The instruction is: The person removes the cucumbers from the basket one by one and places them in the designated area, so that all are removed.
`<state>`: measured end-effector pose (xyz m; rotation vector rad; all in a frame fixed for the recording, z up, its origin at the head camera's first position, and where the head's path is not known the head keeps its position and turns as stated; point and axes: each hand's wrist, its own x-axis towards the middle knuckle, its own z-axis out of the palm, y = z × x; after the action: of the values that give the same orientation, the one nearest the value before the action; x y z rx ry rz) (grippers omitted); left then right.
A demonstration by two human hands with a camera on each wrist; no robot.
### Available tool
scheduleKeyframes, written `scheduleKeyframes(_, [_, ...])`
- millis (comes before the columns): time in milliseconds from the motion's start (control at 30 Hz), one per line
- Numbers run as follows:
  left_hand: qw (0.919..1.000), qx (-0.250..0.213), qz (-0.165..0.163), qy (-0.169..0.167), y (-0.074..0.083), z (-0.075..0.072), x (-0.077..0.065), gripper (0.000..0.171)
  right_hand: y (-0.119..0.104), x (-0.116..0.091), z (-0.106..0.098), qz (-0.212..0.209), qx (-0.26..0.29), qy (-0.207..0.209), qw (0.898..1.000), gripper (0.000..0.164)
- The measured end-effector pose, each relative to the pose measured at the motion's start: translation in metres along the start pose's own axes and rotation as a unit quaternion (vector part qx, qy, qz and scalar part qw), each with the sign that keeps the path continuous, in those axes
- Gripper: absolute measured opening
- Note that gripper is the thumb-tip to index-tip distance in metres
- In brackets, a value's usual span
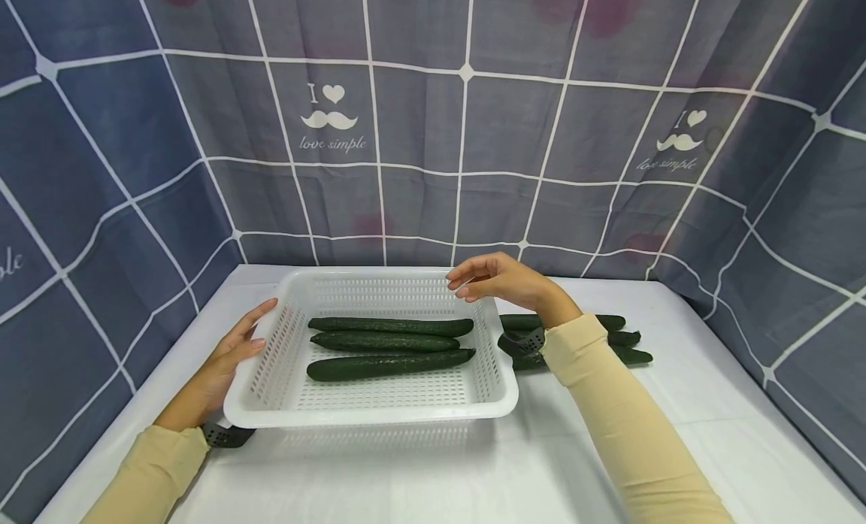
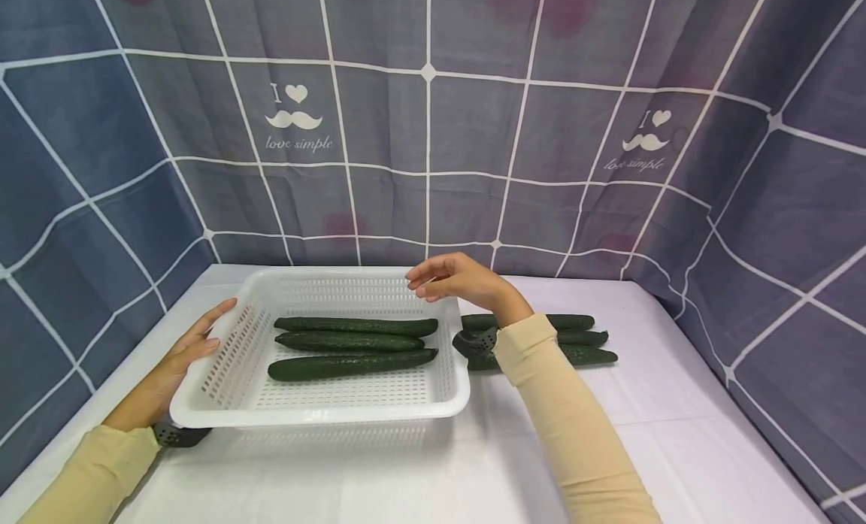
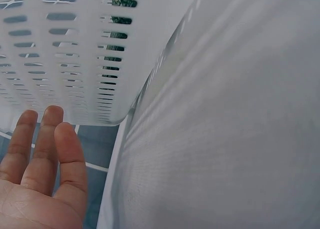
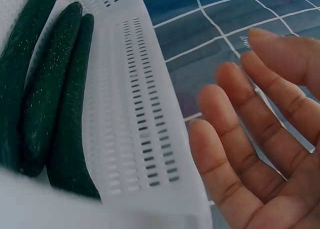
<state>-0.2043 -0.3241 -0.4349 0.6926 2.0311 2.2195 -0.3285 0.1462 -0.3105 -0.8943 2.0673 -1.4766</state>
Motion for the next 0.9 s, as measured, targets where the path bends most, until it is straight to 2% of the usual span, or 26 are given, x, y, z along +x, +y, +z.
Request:
scheduleKeyframes(300, [0.9994, 0.009, -0.026, 0.021, 0.001, 0.003, -0.002, 0.064, 0.000, 0.021, 0.015, -0.012, 0.010, 0.010, 1.000, 0.039])
scheduleKeyframes(633, [0.9995, -0.029, 0.009, -0.002, 0.001, 0.004, 0.001, 0.063, 0.008, 0.036, 0.026, -0.015, 0.013, 0.001, 1.000, 0.037])
scheduleKeyframes(733, [0.9995, -0.029, 0.008, 0.000, 0.001, 0.005, 0.001, 0.064, 0.011, 0.039, 0.028, -0.011, 0.008, 0.002, 1.000, 0.035])
scheduleKeyframes(900, [0.9997, -0.023, 0.001, 0.007, 0.001, 0.005, 0.000, 0.065, 0.012, 0.046, 0.033, 0.016, 0.009, 0.007, 1.000, 0.040])
